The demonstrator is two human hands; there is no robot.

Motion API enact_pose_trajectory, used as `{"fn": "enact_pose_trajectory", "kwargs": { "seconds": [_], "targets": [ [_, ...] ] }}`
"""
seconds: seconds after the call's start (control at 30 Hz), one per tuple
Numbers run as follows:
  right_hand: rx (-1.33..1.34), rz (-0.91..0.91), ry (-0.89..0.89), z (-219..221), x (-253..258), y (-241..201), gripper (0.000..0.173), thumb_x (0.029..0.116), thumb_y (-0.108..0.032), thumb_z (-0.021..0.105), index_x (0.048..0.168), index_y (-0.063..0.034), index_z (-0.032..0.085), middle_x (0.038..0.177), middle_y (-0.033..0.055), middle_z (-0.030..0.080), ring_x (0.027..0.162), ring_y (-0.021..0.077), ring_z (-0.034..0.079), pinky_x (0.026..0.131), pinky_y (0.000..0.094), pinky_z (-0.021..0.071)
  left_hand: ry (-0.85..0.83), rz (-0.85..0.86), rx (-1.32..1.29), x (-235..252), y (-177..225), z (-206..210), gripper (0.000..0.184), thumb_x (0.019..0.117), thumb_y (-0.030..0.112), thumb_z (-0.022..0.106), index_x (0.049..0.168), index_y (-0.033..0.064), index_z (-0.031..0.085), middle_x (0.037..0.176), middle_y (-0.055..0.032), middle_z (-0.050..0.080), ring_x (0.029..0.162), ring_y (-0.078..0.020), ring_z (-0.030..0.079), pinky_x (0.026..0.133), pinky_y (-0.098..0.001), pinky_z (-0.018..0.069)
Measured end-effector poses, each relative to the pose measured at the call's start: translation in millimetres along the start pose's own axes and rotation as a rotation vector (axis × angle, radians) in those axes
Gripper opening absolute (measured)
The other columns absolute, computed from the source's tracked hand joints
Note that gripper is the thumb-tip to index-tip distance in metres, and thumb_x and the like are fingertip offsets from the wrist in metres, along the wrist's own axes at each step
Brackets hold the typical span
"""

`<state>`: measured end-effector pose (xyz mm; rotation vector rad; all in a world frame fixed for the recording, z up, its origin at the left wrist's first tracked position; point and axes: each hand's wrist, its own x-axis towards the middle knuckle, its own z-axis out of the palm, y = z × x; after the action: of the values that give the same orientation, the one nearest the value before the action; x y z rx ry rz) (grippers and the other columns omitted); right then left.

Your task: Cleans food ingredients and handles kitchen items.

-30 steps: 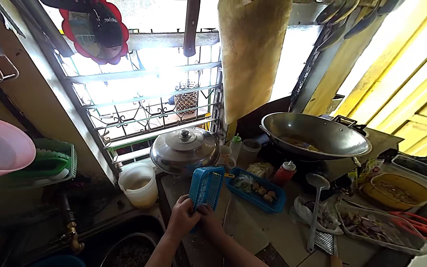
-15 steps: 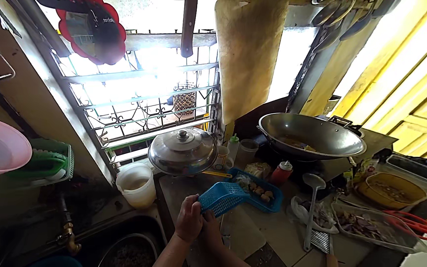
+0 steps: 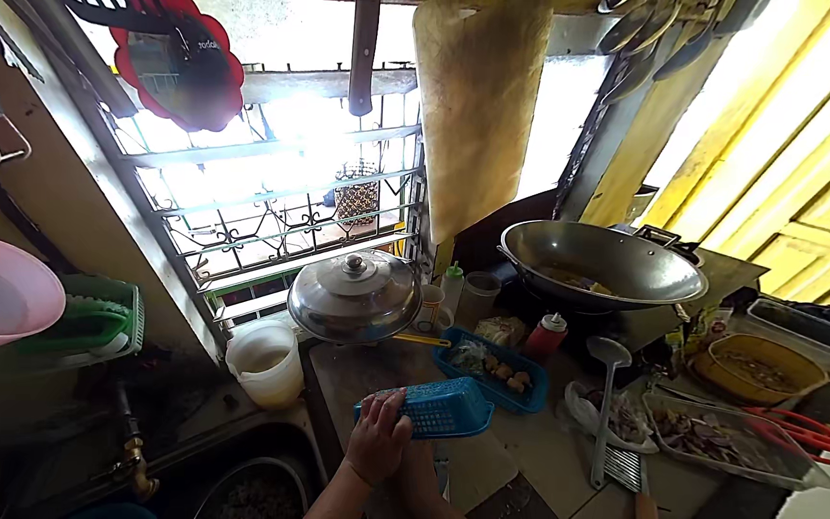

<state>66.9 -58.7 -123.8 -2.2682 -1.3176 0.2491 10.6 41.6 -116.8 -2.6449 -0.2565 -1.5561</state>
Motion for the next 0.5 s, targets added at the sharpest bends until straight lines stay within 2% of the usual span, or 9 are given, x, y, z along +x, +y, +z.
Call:
{"fn": "enact_pose_trajectory", "kwargs": {
  "seconds": [0.07,0.17,0.23,0.3,0.37,0.43,0.5],
  "targets": [
    [0.006,-0.002,-0.009,-4.8,-0.1,-0.6,0.04,0.0944,-0.023,0.063,0.127,-0.0011,0.07,0.132,0.0237,0.065,0.132,0.0418,0.055,0.111,0.0576,0.0405,0.014,0.014,0.01,0.3,0.5,-0.7,0.012,0.1102,0.023,0.037,0.11,0.0192,0.048,0.13,-0.0066,0.065,0.118,-0.0213,0.065,0.105,-0.0378,0.0494],
    [0.033,-0.066,0.081,-1.8,-6.8,2.1,0.033,0.0926,-0.021,0.065,0.117,-0.0002,0.074,0.118,0.0211,0.073,0.119,0.0407,0.065,0.103,0.0608,0.0471,-0.022,0.04,0.03,-4.5,1.6,-1.7,0.023,0.1126,0.028,0.031,0.107,0.0193,0.051,0.133,-0.0046,0.067,0.121,-0.0197,0.065,0.107,-0.0377,0.0482],
    [0.051,-0.062,0.072,-2.2,-6.3,4.0,0.034,0.0925,-0.021,0.065,0.118,-0.0002,0.073,0.122,0.0225,0.071,0.123,0.0421,0.062,0.106,0.062,0.0445,-0.009,0.06,0.036,-2.3,0.8,-4.1,0.022,0.1119,0.025,0.03,0.107,0.0184,0.05,0.134,-0.0053,0.066,0.122,-0.0198,0.065,0.107,-0.0376,0.0477],
    [0.08,-0.013,0.016,-8.1,-2.6,3.0,0.036,0.0937,-0.021,0.064,0.123,-0.0014,0.072,0.129,0.0221,0.067,0.131,0.0409,0.056,0.114,0.0571,0.0384,0.011,0.039,0.024,-0.8,-1.8,-4.8,0.018,0.1102,0.023,0.033,0.107,0.0182,0.05,0.133,-0.0059,0.066,0.121,-0.0208,0.064,0.106,-0.0382,0.048],
    [0.105,0.031,-0.027,-12.4,-3.0,0.9,0.034,0.0962,-0.021,0.062,0.122,-0.0017,0.072,0.13,0.0216,0.067,0.133,0.0397,0.055,0.116,0.0527,0.0375,-0.032,0.019,0.012,-3.8,-5.4,-4.1,0.015,0.1094,0.022,0.037,0.109,0.0186,0.051,0.131,-0.0054,0.068,0.118,-0.0217,0.066,0.103,-0.0396,0.0513],
    [0.15,-0.029,0.068,-10.1,0.1,4.8,0.029,0.0931,-0.016,0.064,0.116,-0.0001,0.075,0.124,0.0231,0.069,0.126,0.0426,0.059,0.112,0.0537,0.0428,-0.053,-0.045,-0.063,3.9,-11.1,-6.5,0.015,0.1095,0.019,0.039,0.108,0.0169,0.054,0.131,-0.0067,0.069,0.118,-0.0233,0.068,0.102,-0.0422,0.0533],
    [0.213,-0.129,0.172,-5.5,3.8,11.4,0.027,0.0901,-0.01,0.067,0.114,0.0007,0.075,0.124,0.0237,0.068,0.121,0.0437,0.061,0.107,0.054,0.0474,-0.018,-0.175,-0.144,15.7,-20.5,-10.9,0.009,0.1017,0.006,0.05,0.103,0.0122,0.057,0.128,-0.0103,0.07,0.116,-0.0281,0.069,0.099,-0.0465,0.0562]
  ]
}}
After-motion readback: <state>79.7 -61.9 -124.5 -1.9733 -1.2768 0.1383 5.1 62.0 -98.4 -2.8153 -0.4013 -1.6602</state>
